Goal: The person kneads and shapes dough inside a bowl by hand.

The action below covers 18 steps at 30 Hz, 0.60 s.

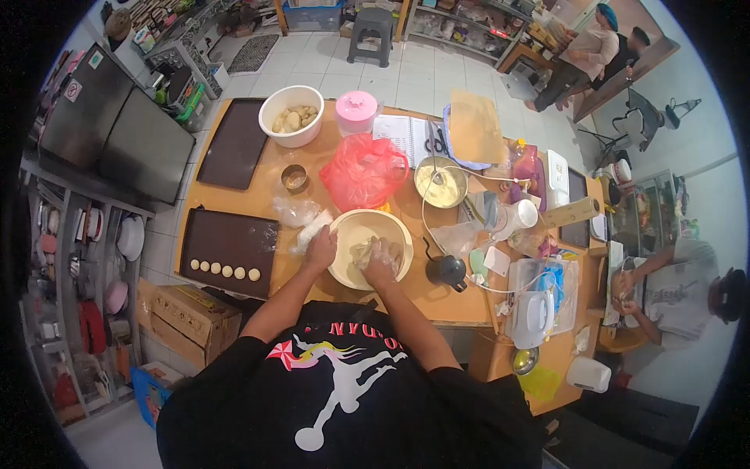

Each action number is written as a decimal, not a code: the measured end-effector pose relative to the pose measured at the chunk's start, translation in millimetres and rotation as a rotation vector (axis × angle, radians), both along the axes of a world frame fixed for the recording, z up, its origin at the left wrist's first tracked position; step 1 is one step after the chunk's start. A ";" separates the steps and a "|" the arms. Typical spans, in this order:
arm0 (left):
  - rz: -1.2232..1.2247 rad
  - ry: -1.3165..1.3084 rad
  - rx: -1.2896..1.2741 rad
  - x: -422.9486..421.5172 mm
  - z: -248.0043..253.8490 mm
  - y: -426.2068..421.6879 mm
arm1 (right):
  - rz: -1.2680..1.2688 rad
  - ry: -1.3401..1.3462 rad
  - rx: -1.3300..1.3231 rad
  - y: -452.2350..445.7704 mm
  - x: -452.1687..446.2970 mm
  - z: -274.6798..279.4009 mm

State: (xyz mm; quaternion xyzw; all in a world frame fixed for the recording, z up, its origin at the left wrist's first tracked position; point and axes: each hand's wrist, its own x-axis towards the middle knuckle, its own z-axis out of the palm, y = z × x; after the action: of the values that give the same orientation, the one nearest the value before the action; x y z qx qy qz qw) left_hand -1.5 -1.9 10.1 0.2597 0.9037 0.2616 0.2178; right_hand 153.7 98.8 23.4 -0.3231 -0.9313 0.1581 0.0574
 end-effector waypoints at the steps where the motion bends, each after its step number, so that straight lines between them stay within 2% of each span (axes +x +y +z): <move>1: 0.003 -0.005 0.000 0.3 -2.4 0.2 | 0.000 0.001 -0.039 -1.3 -0.4 0.8; 8: 0.014 0.025 0.066 0.6 -7.7 2.0 | -0.080 0.052 -0.336 13.9 -6.4 -33.5; 11: 0.015 -0.005 0.018 -0.2 -5.7 2.2 | -0.141 -0.004 -0.470 17.4 -9.8 -35.9; 14: 0.003 -0.003 0.045 0.0 -1.6 1.8 | -0.175 -0.190 -0.462 16.2 -15.6 -3.7; 18: 0.020 -0.025 0.025 -0.3 -1.1 3.6 | -0.214 -0.103 -0.420 10.3 -17.1 -25.6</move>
State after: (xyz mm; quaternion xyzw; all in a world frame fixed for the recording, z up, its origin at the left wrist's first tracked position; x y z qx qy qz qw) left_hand -1.8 1.7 9.0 0.2499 0.9001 0.2783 0.2233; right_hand 136.6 109.1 -2.1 -0.4326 -0.8401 0.3247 -0.0421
